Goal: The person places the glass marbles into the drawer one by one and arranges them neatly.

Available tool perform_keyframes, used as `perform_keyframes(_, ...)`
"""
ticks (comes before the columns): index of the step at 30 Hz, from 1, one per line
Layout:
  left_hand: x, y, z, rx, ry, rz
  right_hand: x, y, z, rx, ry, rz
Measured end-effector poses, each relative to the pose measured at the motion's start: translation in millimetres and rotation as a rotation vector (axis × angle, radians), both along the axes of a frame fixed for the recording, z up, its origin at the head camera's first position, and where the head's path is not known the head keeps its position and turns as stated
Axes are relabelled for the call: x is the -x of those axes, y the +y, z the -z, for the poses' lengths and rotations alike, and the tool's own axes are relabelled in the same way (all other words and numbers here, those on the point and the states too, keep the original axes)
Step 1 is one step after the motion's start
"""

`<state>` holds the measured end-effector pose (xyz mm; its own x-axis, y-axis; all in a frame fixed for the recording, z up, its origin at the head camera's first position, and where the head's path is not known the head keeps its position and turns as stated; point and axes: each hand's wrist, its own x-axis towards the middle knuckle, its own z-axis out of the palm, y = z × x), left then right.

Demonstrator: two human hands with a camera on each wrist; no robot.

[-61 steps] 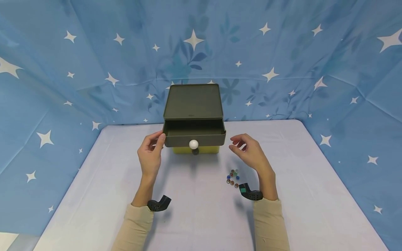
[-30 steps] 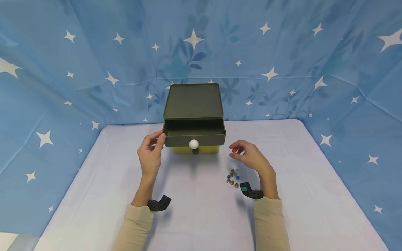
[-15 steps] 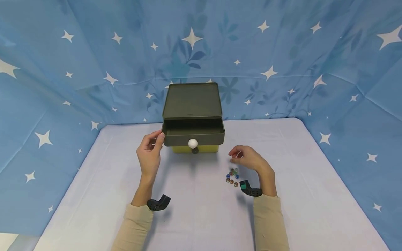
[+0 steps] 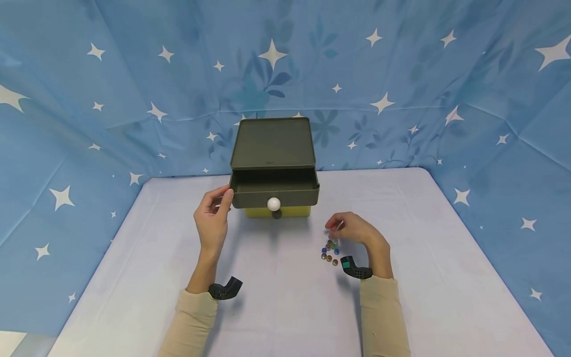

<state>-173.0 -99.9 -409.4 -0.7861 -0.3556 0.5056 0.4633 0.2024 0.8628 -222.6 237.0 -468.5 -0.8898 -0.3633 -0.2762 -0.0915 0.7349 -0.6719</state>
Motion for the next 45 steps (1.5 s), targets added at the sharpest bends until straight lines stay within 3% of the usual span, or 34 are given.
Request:
perform_keyframes(12, -0.6, 1.1, 0.2, -0.011, 0.003, 0.006, 0.6, -1.6, 9.5, -0.007, -0.061, -0.019)
perform_keyframes(35, 0.7, 1.0, -0.1, -0.009, 0.009, 0.001, 0.3, -3.8, 8.2, -0.083, -0.048, -0.052)
perform_keyframes(45, 0.3, 0.2, -0.2, -0.010, -0.006, -0.003, 0.5, -5.2, 7.8, -0.091, -0.055, -0.009)
